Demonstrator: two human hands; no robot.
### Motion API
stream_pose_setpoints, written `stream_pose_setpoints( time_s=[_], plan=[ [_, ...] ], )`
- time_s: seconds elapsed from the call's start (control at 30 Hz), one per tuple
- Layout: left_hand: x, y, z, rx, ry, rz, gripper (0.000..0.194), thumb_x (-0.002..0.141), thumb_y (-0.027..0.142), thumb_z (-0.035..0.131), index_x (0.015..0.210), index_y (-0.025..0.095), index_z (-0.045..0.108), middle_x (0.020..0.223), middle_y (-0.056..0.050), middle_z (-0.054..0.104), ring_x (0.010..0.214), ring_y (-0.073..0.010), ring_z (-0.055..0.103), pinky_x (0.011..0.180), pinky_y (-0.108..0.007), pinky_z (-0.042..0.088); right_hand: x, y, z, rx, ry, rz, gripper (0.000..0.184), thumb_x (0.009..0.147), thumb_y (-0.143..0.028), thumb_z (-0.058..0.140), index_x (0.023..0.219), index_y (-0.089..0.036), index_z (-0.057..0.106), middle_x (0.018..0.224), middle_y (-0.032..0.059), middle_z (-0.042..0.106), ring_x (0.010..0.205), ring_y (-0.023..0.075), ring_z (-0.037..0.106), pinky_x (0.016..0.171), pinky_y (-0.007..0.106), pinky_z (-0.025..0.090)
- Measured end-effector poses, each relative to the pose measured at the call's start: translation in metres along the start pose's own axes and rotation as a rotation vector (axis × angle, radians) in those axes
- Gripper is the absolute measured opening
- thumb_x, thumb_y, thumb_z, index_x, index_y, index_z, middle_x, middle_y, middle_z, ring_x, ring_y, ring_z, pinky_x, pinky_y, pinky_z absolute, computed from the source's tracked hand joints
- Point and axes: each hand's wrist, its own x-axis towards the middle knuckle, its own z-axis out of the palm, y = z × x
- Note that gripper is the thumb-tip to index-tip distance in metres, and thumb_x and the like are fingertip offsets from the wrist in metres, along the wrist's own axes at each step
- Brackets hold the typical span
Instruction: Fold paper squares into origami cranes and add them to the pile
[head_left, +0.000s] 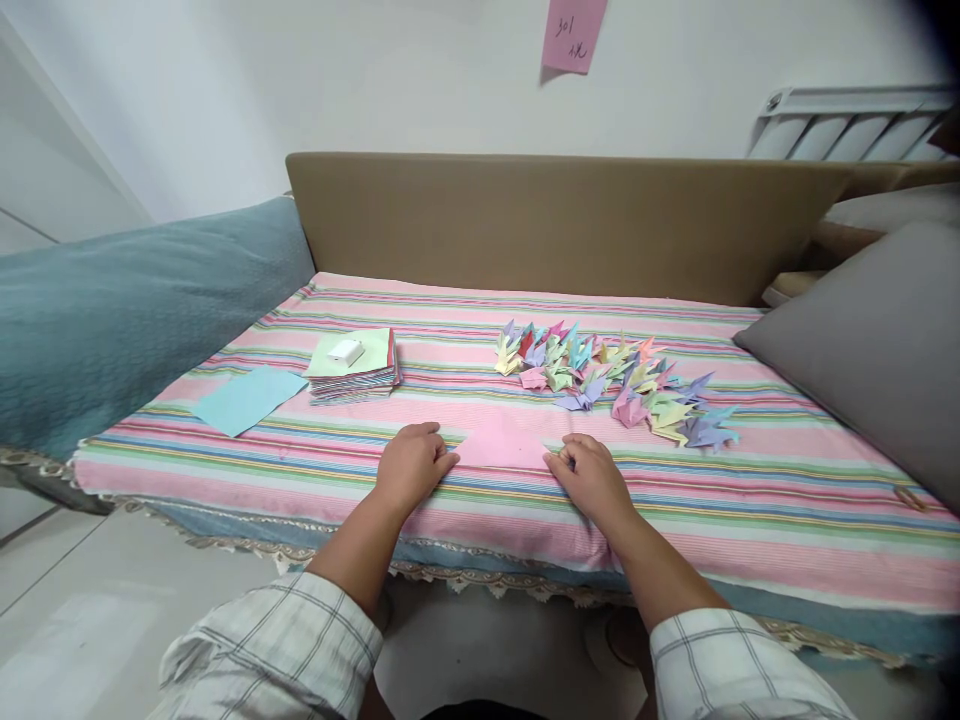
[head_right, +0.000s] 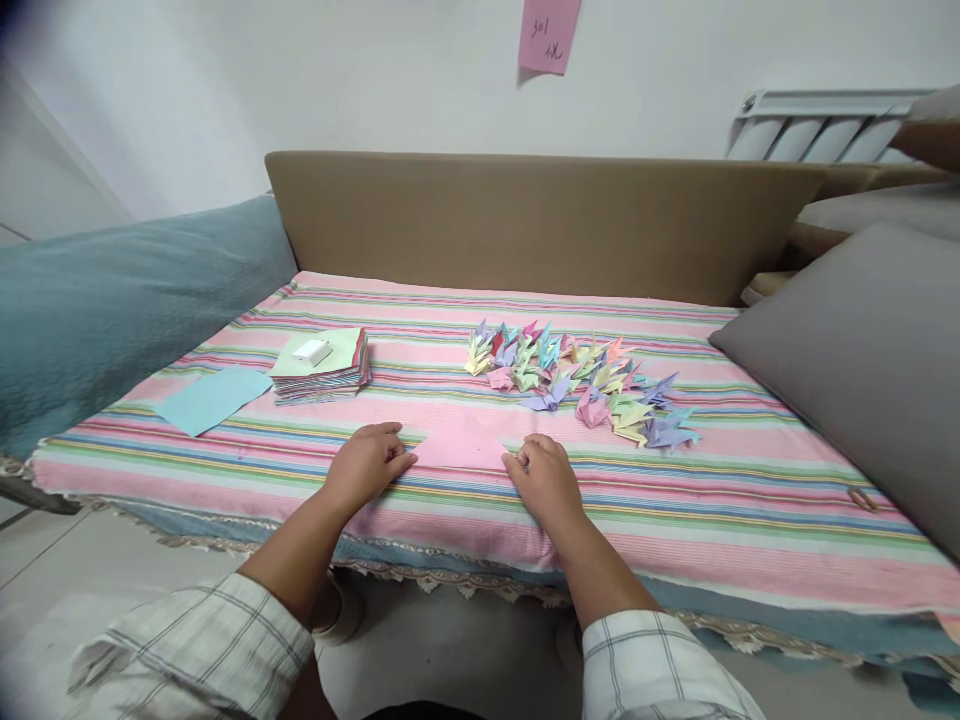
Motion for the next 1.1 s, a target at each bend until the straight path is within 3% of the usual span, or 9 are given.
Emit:
stream_pose_setpoints(
  time_s=[0.17, 0.3, 0.47, 0.53, 0.7, 0.83, 0.97, 1.1],
  plan=[
    [-0.002, 0.004, 0.006, 0.083, 0.097, 0.066, 0.011, 0.076, 0.028, 0.061, 0.082, 0.019, 0.063, 0.117, -0.007, 0.062, 0.107, -0.0253, 0.056, 0.092, -0.039, 0.042, 0.001, -0.001, -0.001, -0.007, 0.007, -0.017, 0.029, 0.08, -0.037, 0.053, 0.057, -0.02, 0.046, 0.096, 0.0079, 0.059, 0.1, 0.0231, 0.051, 0.084, 0.034, 0.038],
    [-0.004, 0.012, 0.019, 0.164, 0.186, 0.274, 0.027, 0.083, 0.016, 0.052, 0.107, 0.024, 0.061, 0.131, -0.003, 0.055, 0.122, -0.0278, 0.046, 0.105, -0.053, 0.028, 0.001, -0.001, -0.001, -0.011, 0.015, -0.025, 0.028, 0.079, -0.036, 0.053, 0.057, -0.02, 0.046, 0.092, 0.0069, 0.059, 0.094, 0.0223, 0.052, 0.081, 0.033, 0.039],
    [-0.007, 0.025, 0.038, 0.207, 0.112, 0.562, 0.03, 0.091, 0.019, 0.043, 0.118, 0.022, 0.057, 0.131, -0.005, 0.055, 0.12, -0.0219, 0.049, 0.102, -0.04, 0.038, 0.001, -0.002, 0.0, -0.014, 0.034, -0.036, 0.026, 0.078, -0.035, 0.055, 0.058, -0.02, 0.047, 0.093, 0.0071, 0.059, 0.093, 0.0223, 0.052, 0.082, 0.033, 0.039],
    [-0.01, 0.031, 0.043, 0.23, 0.097, 0.571, 0.033, 0.091, 0.019, 0.042, 0.121, 0.019, 0.055, 0.131, -0.007, 0.054, 0.117, -0.0215, 0.051, 0.1, -0.036, 0.04, 0.001, -0.002, 0.0, -0.015, 0.035, -0.034, 0.026, 0.078, -0.035, 0.055, 0.058, -0.02, 0.046, 0.094, 0.0075, 0.059, 0.095, 0.0225, 0.052, 0.083, 0.034, 0.039],
    [-0.017, 0.042, 0.046, 0.169, 0.126, 0.528, 0.036, 0.088, 0.032, 0.047, 0.122, 0.019, 0.054, 0.134, -0.011, 0.05, 0.119, -0.0265, 0.047, 0.1, -0.044, 0.039, 0.002, -0.001, 0.0, -0.007, 0.033, -0.036, 0.028, 0.079, -0.036, 0.054, 0.057, -0.02, 0.045, 0.093, 0.0073, 0.059, 0.098, 0.0232, 0.052, 0.084, 0.035, 0.04],
    [-0.019, 0.044, 0.044, 0.147, 0.127, 0.512, 0.037, 0.086, 0.036, 0.05, 0.12, 0.02, 0.055, 0.134, -0.012, 0.048, 0.121, -0.0273, 0.045, 0.1, -0.045, 0.038, -0.001, -0.002, 0.001, -0.01, 0.091, -0.092, 0.015, 0.079, -0.032, 0.055, 0.071, -0.02, 0.054, 0.096, 0.0081, 0.059, 0.098, 0.0235, 0.052, 0.086, 0.037, 0.041],
    [-0.02, 0.045, 0.044, 0.162, 0.123, 0.5, 0.037, 0.086, 0.036, 0.051, 0.12, 0.021, 0.055, 0.135, -0.012, 0.047, 0.121, -0.0275, 0.045, 0.101, -0.044, 0.037, -0.012, -0.016, 0.003, -0.076, 0.153, -0.254, 0.02, 0.083, -0.03, 0.053, 0.098, -0.019, 0.062, 0.12, 0.0127, 0.053, 0.112, 0.0264, 0.046, 0.094, 0.042, 0.037],
    [-0.02, 0.045, 0.046, 0.147, 0.142, 0.488, 0.039, 0.085, 0.036, 0.052, 0.121, 0.022, 0.054, 0.134, -0.012, 0.048, 0.121, -0.0273, 0.045, 0.101, -0.045, 0.037, -0.025, -0.033, 0.007, -0.166, 0.054, -0.438, 0.027, 0.087, -0.029, 0.048, 0.11, -0.026, 0.064, 0.136, 0.0091, 0.044, 0.123, 0.0273, 0.038, 0.099, 0.045, 0.033]
  ],
)
